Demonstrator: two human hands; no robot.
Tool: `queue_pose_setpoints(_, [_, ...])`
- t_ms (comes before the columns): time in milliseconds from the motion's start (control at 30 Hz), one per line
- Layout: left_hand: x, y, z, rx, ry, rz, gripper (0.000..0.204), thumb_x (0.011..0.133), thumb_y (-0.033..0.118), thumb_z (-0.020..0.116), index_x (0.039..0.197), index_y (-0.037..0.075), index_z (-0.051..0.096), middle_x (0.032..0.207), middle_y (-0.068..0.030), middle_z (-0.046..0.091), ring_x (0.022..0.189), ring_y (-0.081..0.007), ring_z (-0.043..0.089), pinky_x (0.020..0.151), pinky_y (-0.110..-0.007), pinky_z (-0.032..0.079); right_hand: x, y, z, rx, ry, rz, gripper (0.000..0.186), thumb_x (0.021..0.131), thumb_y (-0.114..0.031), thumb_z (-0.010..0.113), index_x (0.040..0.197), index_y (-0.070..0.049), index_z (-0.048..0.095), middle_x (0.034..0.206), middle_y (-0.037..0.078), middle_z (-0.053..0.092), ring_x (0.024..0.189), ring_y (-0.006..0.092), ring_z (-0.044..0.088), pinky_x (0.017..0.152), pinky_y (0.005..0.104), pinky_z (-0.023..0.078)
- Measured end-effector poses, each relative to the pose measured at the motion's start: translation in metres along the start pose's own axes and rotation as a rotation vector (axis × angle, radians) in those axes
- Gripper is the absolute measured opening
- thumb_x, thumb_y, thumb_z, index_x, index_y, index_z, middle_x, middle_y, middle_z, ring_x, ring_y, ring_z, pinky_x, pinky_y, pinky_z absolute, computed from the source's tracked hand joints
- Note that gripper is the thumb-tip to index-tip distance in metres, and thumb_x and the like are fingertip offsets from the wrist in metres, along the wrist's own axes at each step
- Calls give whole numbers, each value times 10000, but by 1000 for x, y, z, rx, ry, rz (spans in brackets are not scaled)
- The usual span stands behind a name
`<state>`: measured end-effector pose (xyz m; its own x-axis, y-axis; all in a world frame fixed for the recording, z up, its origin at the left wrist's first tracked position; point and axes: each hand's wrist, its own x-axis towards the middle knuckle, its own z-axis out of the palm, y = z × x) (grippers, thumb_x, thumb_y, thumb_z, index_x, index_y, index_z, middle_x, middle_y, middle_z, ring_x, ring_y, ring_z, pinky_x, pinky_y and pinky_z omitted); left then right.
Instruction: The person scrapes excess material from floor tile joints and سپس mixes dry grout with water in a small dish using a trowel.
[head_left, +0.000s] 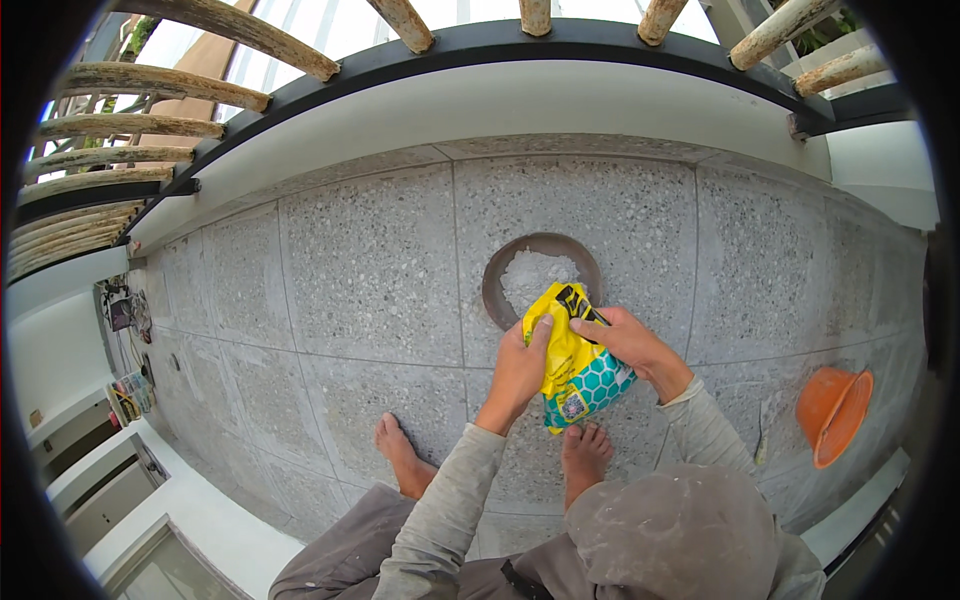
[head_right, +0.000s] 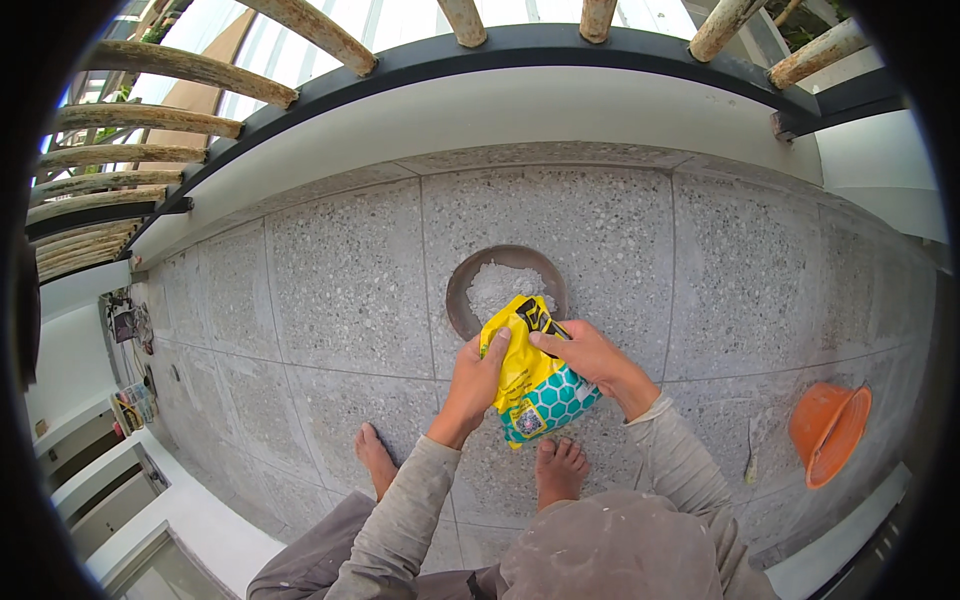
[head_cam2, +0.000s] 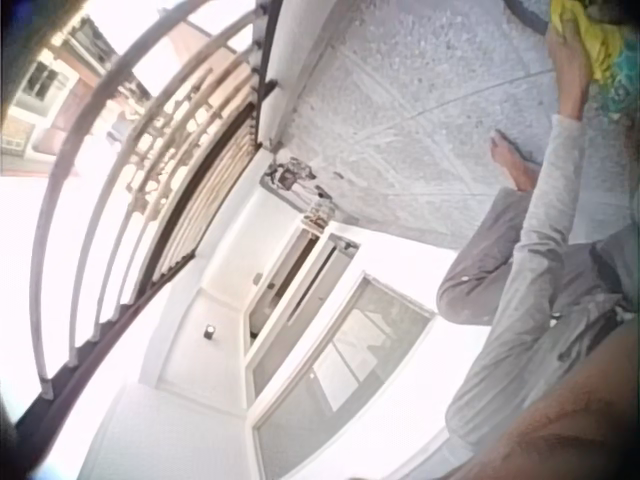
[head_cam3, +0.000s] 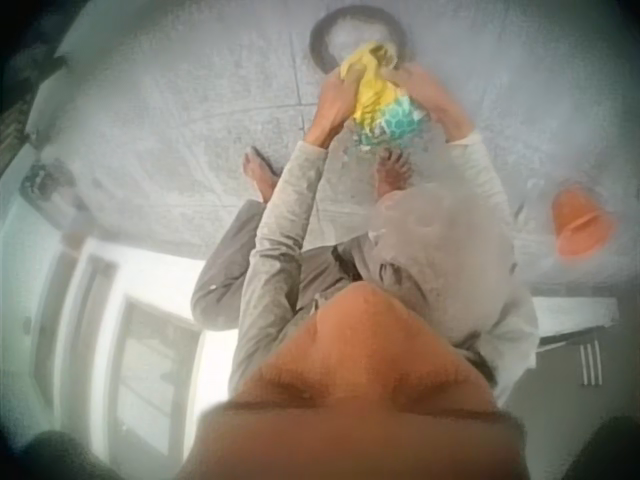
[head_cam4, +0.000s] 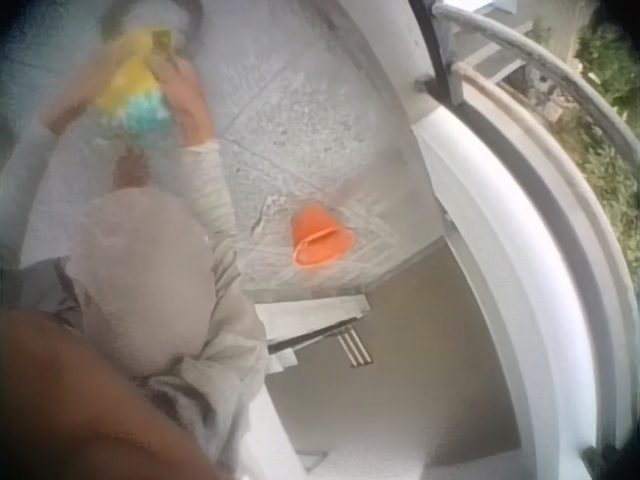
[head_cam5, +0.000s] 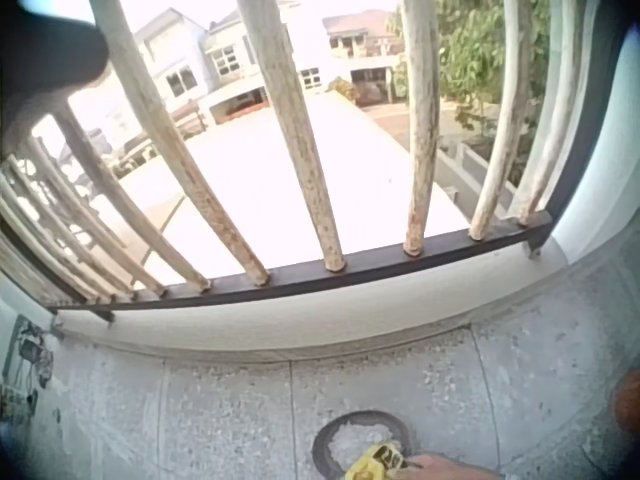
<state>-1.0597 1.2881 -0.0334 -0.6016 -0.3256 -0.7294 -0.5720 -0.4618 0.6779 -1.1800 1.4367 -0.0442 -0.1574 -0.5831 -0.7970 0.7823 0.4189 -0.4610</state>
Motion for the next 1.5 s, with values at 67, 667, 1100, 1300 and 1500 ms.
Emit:
queue_pose_setpoints(67, [-1,7,0,-11,-12,-11,355,1074,297,562,1207,-16,662,1052,-61,727,905,-115,684,786,-283,544,4,2,4,-58,0,-37,347,1010,-307,669,1119,21,702,999,59,753,856,105,712,710,268,567])
queue_pose_setpoints(667, [-34,19,-35,-298,116,-273,306,1057,212,563,1210,-42,640,1072,-118,738,900,-193,726,766,-317,570,0,18,22,261,-268,297,526,948,-343,751,1340,-36,580,1205,87,721,1009,164,720,907,313,590])
queue_pose_setpoints(1100, [-25,20,-91,680,99,9,478,981,332,673,1219,-80,630,1037,-169,735,910,-210,721,786,-328,567,2,12,28,39,-443,168,590,854,-199,854,1340,-25,568,1232,87,709,1065,163,705,889,317,596])
queue_pose_setpoints(1300, [-5,31,-75,644,-35,-206,607,930,452,700,1149,-113,665,1005,-256,735,897,-305,743,787,-389,573,5,13,29,73,-343,185,490,884,-197,827,1293,-40,608,1169,64,731,1012,152,720,870,304,598])
queue_pose_setpoints(1500, [-19,25,-50,144,-36,-303,463,927,297,753,1140,-106,672,1011,-164,748,834,-211,736,703,-331,575,3,17,20,72,-345,217,456,898,-221,814,1265,-27,625,1138,72,738,960,147,731,809,287,601])
